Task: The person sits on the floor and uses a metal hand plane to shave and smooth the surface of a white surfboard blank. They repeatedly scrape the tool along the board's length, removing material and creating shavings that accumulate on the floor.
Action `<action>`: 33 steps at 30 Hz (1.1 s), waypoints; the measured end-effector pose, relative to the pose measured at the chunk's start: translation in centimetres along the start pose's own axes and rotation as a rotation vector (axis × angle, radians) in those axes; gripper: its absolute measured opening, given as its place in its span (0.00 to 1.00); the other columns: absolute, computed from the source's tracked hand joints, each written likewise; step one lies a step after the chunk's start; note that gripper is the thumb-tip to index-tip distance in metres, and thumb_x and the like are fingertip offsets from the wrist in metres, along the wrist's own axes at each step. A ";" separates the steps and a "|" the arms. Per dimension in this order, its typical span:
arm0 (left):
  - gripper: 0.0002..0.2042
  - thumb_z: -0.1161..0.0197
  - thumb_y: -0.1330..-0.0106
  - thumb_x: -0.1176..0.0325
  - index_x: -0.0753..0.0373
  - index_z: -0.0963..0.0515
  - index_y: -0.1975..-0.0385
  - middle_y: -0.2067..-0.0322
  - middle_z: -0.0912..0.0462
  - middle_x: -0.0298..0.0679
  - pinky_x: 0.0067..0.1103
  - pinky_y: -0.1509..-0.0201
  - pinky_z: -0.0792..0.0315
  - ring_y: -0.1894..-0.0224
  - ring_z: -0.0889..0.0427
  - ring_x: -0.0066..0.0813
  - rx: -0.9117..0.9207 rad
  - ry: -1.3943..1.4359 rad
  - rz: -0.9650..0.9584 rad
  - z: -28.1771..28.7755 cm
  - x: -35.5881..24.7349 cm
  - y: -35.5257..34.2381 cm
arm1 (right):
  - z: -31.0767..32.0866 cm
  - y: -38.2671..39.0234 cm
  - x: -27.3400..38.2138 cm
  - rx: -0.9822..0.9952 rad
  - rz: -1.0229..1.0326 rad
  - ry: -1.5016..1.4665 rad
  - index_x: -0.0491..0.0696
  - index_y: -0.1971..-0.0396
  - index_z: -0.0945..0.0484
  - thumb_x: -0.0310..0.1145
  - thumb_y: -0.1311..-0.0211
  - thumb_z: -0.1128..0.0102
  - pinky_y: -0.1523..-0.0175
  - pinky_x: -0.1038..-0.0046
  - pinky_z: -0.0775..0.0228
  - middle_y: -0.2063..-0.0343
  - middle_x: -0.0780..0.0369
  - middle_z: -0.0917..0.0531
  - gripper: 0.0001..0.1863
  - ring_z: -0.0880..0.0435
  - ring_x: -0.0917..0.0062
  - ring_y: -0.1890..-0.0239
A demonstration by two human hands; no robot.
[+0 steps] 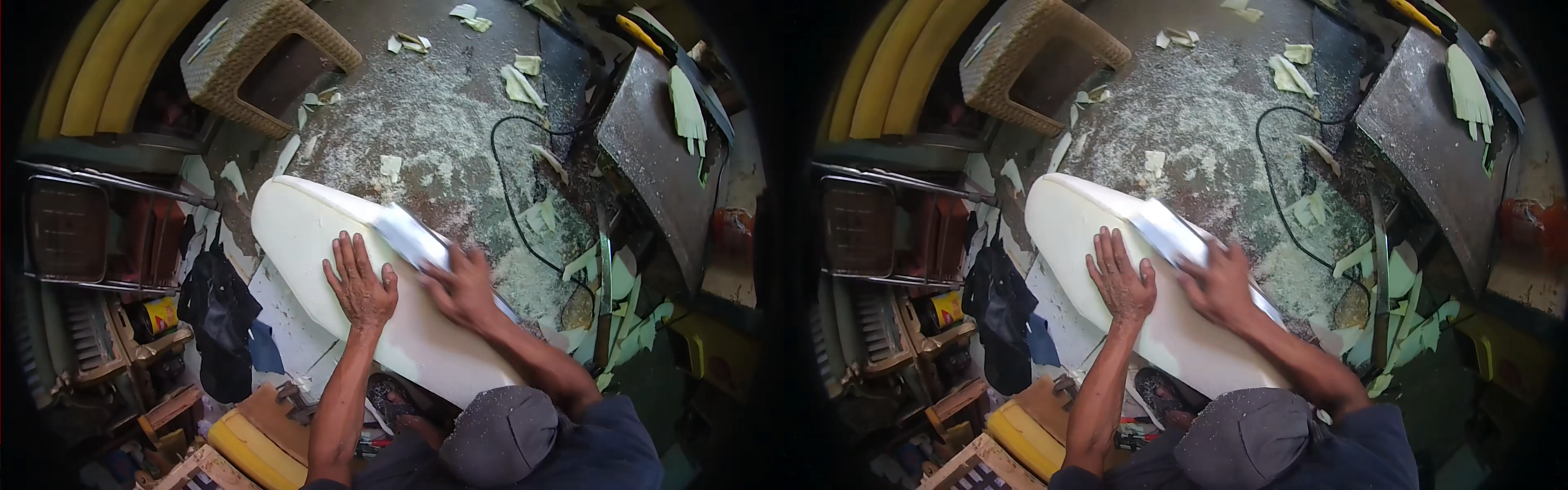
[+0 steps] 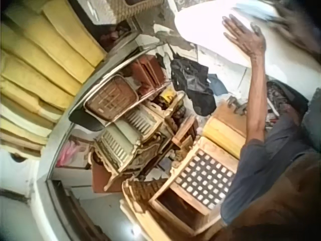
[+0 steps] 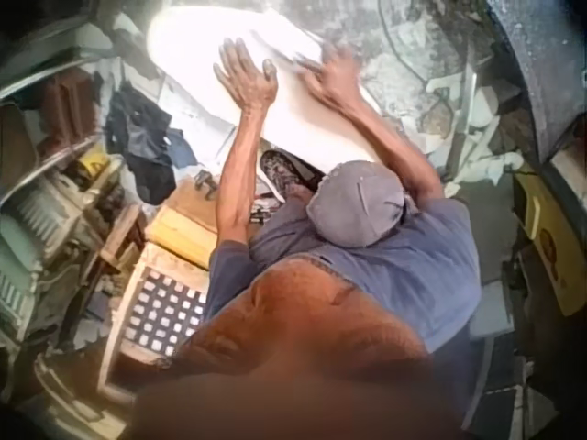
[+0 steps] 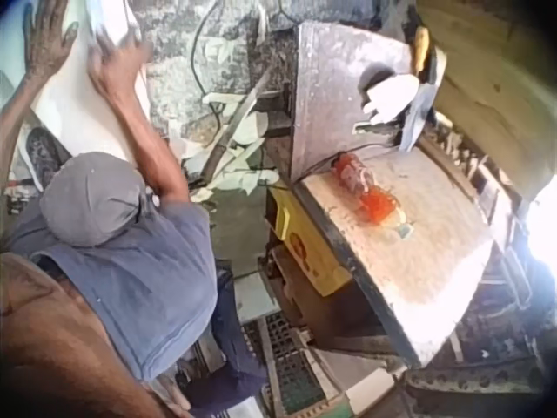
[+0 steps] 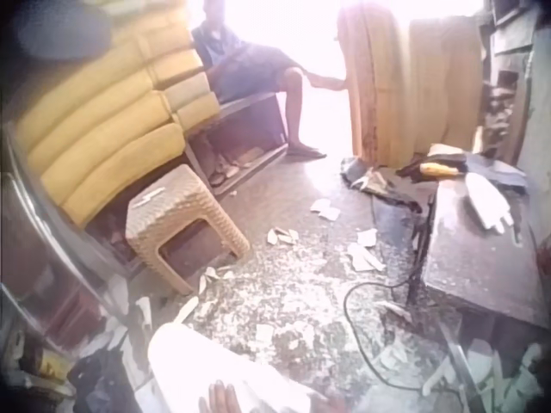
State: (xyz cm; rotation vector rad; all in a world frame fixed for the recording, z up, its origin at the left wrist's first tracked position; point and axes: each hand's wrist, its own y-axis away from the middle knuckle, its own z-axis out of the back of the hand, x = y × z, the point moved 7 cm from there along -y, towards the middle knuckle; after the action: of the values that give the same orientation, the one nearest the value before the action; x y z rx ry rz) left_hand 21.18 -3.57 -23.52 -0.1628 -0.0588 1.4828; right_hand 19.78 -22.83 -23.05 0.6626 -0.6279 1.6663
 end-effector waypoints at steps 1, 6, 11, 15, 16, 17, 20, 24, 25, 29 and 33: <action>0.37 0.49 0.30 0.54 0.65 0.46 0.24 0.23 0.47 0.52 0.51 0.21 0.58 0.21 0.48 0.50 0.005 -0.002 -0.016 0.0 -0.4 -0.2 | -1.2 -3.5 0.8 -0.016 -0.002 -0.044 0.57 0.54 0.09 0.44 0.35 0.39 0.49 0.54 0.34 0.55 0.48 0.22 0.16 0.28 0.54 0.58; 0.37 0.46 0.31 0.55 0.66 0.46 0.24 0.23 0.47 0.53 0.50 0.21 0.59 0.21 0.48 0.51 0.002 0.009 0.009 0.3 0.9 -0.1 | 0.4 0.7 -0.3 0.055 -0.010 0.020 0.55 0.54 0.09 0.44 0.37 0.37 0.53 0.58 0.32 0.54 0.53 0.20 0.16 0.29 0.58 0.61; 0.36 0.46 0.31 0.56 0.66 0.44 0.25 0.24 0.45 0.54 0.50 0.21 0.58 0.22 0.47 0.52 0.012 0.022 0.026 0.4 0.5 0.2 | 2.2 4.8 -1.4 0.073 -0.075 0.017 0.52 0.53 0.10 0.41 0.39 0.36 0.52 0.58 0.33 0.51 0.48 0.21 0.17 0.30 0.58 0.62; 0.36 0.46 0.31 0.55 0.66 0.44 0.25 0.24 0.45 0.53 0.51 0.21 0.59 0.22 0.47 0.52 -0.001 0.037 -0.025 0.5 -0.6 -0.5 | -2.4 -7.5 2.3 -0.034 0.022 -0.029 0.56 0.53 0.10 0.47 0.36 0.37 0.51 0.57 0.34 0.54 0.52 0.21 0.17 0.30 0.58 0.61; 0.36 0.46 0.31 0.55 0.66 0.44 0.25 0.24 0.45 0.53 0.51 0.21 0.59 0.22 0.47 0.52 0.009 0.043 -0.019 0.5 -0.5 -0.2 | -2.2 -6.6 2.2 -0.044 0.038 -0.009 0.57 0.53 0.09 0.47 0.36 0.37 0.51 0.56 0.34 0.54 0.50 0.21 0.17 0.29 0.57 0.60; 0.36 0.46 0.31 0.55 0.66 0.44 0.25 0.24 0.45 0.53 0.51 0.21 0.58 0.22 0.47 0.52 0.014 0.048 -0.010 0.4 0.0 -0.1 | -2.0 -5.2 1.8 -0.055 0.060 0.011 0.57 0.53 0.09 0.47 0.37 0.37 0.50 0.55 0.33 0.53 0.49 0.20 0.17 0.28 0.55 0.59; 0.36 0.47 0.31 0.56 0.66 0.44 0.25 0.24 0.44 0.53 0.51 0.21 0.58 0.22 0.47 0.52 -0.008 0.035 0.025 0.3 1.1 0.4 | 1.4 3.2 -0.6 0.120 -0.043 0.013 0.53 0.51 0.10 0.45 0.38 0.36 0.51 0.60 0.34 0.52 0.50 0.21 0.19 0.31 0.60 0.63; 0.35 0.48 0.31 0.56 0.66 0.43 0.25 0.25 0.43 0.53 0.51 0.21 0.58 0.22 0.46 0.51 -0.002 0.029 0.035 0.4 0.6 0.7 | 2.2 5.2 -1.0 0.084 -0.112 0.050 0.52 0.52 0.10 0.44 0.38 0.35 0.50 0.59 0.35 0.49 0.47 0.22 0.18 0.32 0.61 0.62; 0.35 0.48 0.30 0.55 0.66 0.43 0.25 0.25 0.43 0.53 0.51 0.21 0.58 0.22 0.46 0.51 -0.015 0.020 0.023 0.4 0.5 0.4 | 0.7 1.9 -0.3 0.094 -0.071 0.022 0.54 0.52 0.10 0.44 0.38 0.35 0.49 0.57 0.35 0.48 0.46 0.21 0.18 0.30 0.59 0.60; 0.36 0.48 0.28 0.50 0.66 0.44 0.25 0.25 0.43 0.52 0.50 0.22 0.58 0.22 0.46 0.51 0.006 0.010 -0.010 0.1 0.3 -0.3 | -2.4 -6.5 2.5 0.036 -0.023 -0.028 0.59 0.54 0.09 0.47 0.37 0.37 0.49 0.55 0.32 0.51 0.48 0.19 0.16 0.27 0.56 0.57; 0.35 0.49 0.28 0.54 0.66 0.44 0.25 0.24 0.44 0.52 0.51 0.22 0.57 0.22 0.46 0.52 -0.013 0.014 0.023 0.3 1.1 0.3 | 1.9 4.6 -1.6 0.091 -0.061 0.021 0.58 0.54 0.09 0.46 0.40 0.35 0.54 0.59 0.34 0.50 0.53 0.21 0.17 0.30 0.60 0.60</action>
State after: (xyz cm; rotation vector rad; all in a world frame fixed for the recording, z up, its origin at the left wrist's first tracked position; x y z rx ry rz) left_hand 20.90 -2.38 -23.33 -0.1844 -0.0556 1.5041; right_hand 15.65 -26.08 -23.10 0.7224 -0.5144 1.6502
